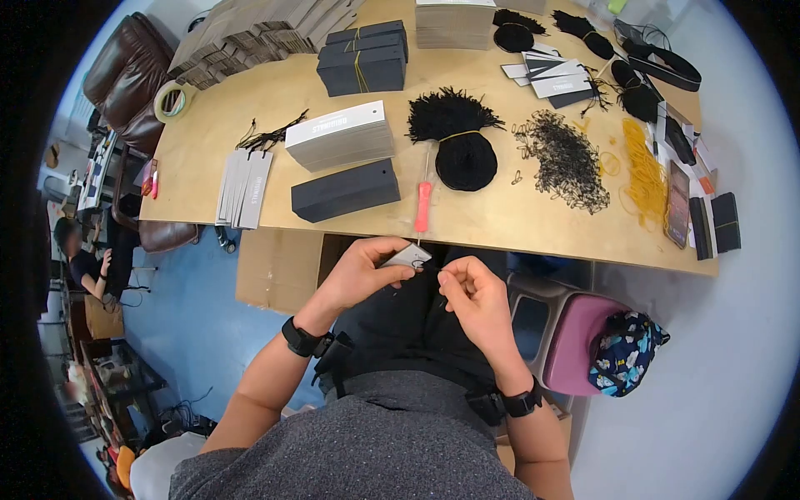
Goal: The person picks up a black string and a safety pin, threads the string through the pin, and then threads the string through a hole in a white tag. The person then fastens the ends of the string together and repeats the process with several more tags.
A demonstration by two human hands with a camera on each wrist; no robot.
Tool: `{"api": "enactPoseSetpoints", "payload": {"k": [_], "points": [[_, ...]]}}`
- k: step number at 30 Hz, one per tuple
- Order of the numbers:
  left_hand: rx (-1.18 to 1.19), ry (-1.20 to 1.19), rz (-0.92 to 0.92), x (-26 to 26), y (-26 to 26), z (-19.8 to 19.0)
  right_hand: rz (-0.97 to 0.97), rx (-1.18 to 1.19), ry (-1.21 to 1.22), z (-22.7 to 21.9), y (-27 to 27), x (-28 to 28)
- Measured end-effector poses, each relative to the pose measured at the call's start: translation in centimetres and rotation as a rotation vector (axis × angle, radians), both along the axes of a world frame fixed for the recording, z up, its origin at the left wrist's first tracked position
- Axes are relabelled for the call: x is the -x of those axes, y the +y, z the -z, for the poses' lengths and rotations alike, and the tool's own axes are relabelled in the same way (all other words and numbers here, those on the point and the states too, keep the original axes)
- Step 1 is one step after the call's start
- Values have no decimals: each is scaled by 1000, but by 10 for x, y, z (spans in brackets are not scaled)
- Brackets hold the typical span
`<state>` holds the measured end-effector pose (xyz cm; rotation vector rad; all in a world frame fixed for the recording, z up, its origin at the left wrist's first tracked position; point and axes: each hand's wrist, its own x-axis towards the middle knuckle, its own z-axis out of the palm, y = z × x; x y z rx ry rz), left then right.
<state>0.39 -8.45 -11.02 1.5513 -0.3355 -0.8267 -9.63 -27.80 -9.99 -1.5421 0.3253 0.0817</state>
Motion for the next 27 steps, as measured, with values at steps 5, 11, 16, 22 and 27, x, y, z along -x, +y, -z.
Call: {"api": "enactPoseSetpoints", "payload": {"k": [5,11,16,22,27], "points": [[82,52,-65,3,2,4,27,20,40,14,-4,1],[132,-495,84,13,17,4,-166,-127,147,10,8,9],[54,-357,9,29,22,-14,-272,-177,145,-12,12,9],[-11,-408,21,25,23,-38,-99,65,-182,-41,6,-4],[7,-456,60,23,23,-43,-278,287,-208,-49,1,-15]]}}
